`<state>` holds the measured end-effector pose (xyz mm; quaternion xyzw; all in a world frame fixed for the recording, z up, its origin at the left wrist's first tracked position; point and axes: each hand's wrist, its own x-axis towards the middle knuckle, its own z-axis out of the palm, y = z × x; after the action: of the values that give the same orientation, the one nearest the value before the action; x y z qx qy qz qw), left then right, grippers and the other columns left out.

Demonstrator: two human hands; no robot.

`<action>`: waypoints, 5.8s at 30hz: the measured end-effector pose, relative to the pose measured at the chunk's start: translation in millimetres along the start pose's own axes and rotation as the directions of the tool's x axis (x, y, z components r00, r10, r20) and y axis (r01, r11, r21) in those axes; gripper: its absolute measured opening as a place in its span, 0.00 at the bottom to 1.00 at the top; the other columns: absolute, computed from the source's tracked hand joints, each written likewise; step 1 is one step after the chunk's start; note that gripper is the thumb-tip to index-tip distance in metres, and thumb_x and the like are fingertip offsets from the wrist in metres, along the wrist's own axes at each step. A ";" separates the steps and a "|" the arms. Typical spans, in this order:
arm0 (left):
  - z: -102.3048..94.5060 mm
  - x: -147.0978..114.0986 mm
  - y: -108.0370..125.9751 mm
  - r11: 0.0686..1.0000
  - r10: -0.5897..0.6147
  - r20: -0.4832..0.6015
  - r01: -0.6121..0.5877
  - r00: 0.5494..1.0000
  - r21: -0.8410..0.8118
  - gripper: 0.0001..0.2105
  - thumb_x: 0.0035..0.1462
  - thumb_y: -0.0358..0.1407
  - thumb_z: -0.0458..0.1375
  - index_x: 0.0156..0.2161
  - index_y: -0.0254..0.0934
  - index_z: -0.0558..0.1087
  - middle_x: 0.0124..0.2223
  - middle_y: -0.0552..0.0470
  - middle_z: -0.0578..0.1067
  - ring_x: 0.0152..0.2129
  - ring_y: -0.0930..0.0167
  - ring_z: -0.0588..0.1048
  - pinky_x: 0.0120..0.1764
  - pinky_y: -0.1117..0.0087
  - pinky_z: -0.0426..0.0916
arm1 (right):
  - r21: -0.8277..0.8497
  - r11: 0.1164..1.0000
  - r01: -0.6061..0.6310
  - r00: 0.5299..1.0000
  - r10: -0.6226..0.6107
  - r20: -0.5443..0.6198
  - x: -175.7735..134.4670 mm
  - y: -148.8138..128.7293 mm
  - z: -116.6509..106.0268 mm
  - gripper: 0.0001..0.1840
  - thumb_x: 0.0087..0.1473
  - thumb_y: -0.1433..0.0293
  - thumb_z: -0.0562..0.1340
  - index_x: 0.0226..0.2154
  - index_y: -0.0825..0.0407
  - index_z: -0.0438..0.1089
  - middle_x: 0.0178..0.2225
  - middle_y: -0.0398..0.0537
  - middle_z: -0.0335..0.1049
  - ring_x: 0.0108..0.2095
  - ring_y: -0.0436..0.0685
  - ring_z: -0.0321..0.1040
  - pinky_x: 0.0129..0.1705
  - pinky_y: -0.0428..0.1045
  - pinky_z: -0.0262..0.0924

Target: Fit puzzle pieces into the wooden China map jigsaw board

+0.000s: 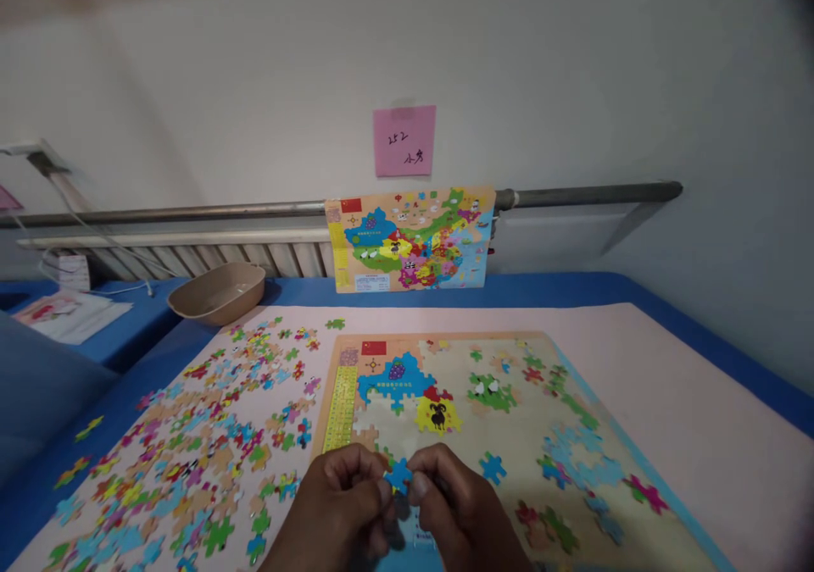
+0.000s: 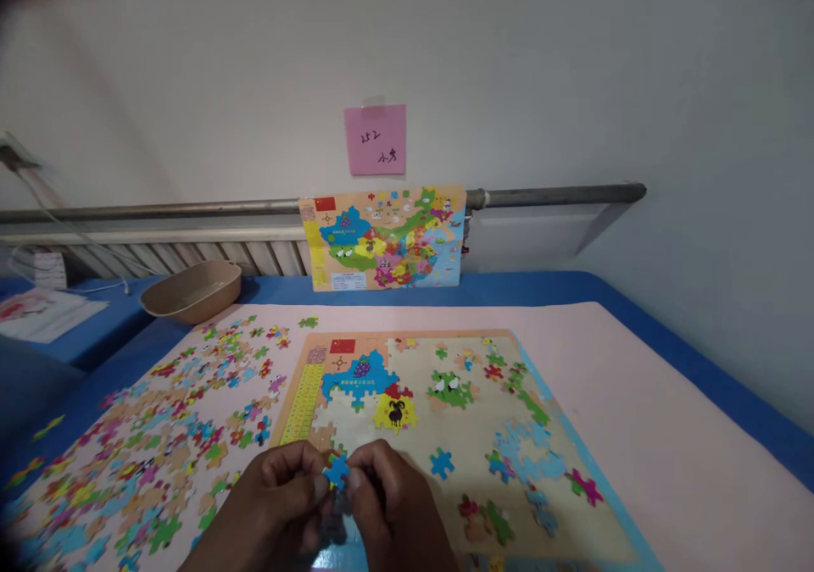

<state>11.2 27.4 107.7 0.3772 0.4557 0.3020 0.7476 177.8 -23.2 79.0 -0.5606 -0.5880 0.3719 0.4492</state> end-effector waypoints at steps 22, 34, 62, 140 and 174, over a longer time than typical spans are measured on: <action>1.9 -0.1 -3.9 1.000 0.020 0.040 -0.020 0.999 -0.005 0.21 0.40 0.47 0.76 0.23 0.35 0.71 0.16 0.57 0.67 0.14 0.78 0.62 0.24 0.73 0.52 | 0.152 0.974 -0.167 0.986 0.161 0.051 3.2 -4.8 0.8 0.15 0.66 0.58 0.57 0.31 0.48 0.65 0.22 0.36 0.60 0.23 0.51 0.58 0.30 0.47 0.58; -11.3 13.1 -14.9 0.984 0.054 0.025 -0.057 0.998 0.171 0.20 0.44 0.50 0.72 0.24 0.36 0.71 0.16 0.57 0.67 0.13 0.78 0.60 0.23 0.73 0.51 | 0.095 0.978 -0.184 0.982 0.179 0.060 -0.5 4.7 2.6 0.18 0.66 0.53 0.56 0.31 0.48 0.64 0.22 0.37 0.59 0.24 0.53 0.59 0.29 0.47 0.55; -12.8 -2.1 -15.5 0.892 0.198 -0.134 -0.122 0.971 0.434 0.25 0.48 0.60 0.69 0.35 0.37 0.82 0.34 0.47 0.81 0.30 0.65 0.74 0.33 0.71 0.65 | -0.863 0.467 -0.192 0.944 0.329 -0.031 21.5 -4.0 -122.7 0.10 0.66 0.68 0.61 0.32 0.51 0.70 0.31 0.51 0.74 0.33 0.61 0.70 0.32 0.51 0.41; -12.5 13.3 -32.9 0.961 0.163 0.072 -0.174 0.984 0.215 0.19 0.52 0.49 0.68 0.26 0.36 0.70 0.22 0.57 0.66 0.21 0.76 0.60 0.27 0.71 0.52 | 0.233 0.950 -0.206 0.966 0.160 0.203 -3.1 0.4 -19.1 0.11 0.50 0.70 0.62 0.39 0.49 0.71 0.31 0.41 0.71 0.32 0.53 0.68 0.36 0.47 0.60; 0.3 1.3 -7.3 0.969 0.111 -0.022 -0.104 0.994 0.226 0.13 0.45 0.43 0.67 0.31 0.33 0.78 0.21 0.55 0.70 0.19 0.76 0.65 0.26 0.73 0.56 | 0.063 0.994 -0.089 0.988 0.080 0.129 0.4 -5.6 -20.8 0.10 0.50 0.67 0.59 0.37 0.49 0.71 0.31 0.42 0.70 0.31 0.54 0.66 0.34 0.47 0.59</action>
<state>12.8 24.4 101.1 0.4782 0.4786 0.2950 0.6748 195.7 -24.7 91.0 -0.5445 -0.5778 0.4453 0.4140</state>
